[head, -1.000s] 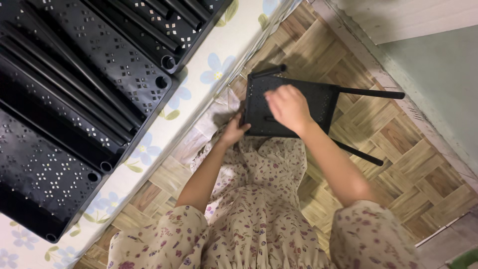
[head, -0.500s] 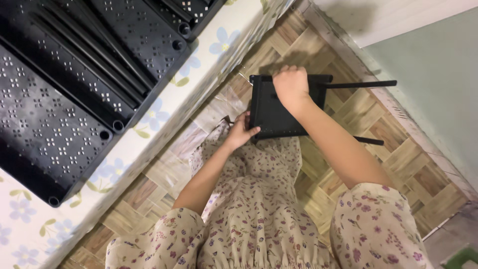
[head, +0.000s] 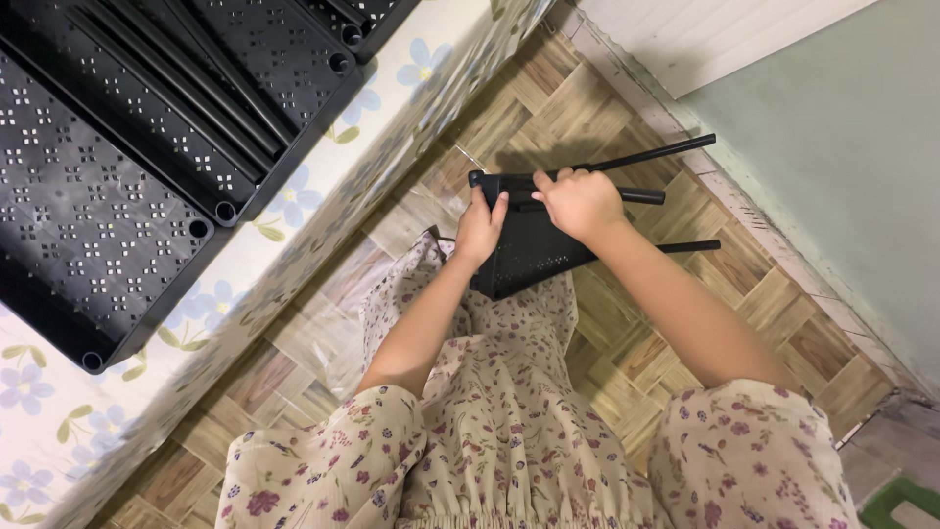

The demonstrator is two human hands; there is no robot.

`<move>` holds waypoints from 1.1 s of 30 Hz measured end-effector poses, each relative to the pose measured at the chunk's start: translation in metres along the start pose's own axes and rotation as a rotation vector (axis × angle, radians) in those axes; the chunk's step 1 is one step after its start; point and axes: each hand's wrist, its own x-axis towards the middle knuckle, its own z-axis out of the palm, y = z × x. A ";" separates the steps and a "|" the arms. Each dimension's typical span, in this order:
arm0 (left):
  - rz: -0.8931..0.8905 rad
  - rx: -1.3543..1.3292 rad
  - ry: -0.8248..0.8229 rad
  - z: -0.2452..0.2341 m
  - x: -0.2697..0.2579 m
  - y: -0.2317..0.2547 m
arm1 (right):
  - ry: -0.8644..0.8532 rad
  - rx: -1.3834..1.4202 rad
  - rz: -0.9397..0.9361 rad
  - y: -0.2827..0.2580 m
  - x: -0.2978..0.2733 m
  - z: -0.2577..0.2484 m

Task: The person assembles black plastic trays by inserting cylindrical rods into corner holes. They handle multiple trays and rods, repeatedly inserting and removing the rods to fit them into the trays.

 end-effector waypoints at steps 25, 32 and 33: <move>0.015 0.030 0.110 0.008 -0.016 0.018 | -0.092 0.115 -0.011 -0.013 0.020 -0.005; 0.032 0.007 0.125 0.006 -0.019 0.014 | -0.435 0.430 0.230 -0.003 0.039 -0.008; 0.054 0.000 0.134 0.005 -0.018 0.014 | -0.437 0.484 0.265 0.001 0.041 -0.004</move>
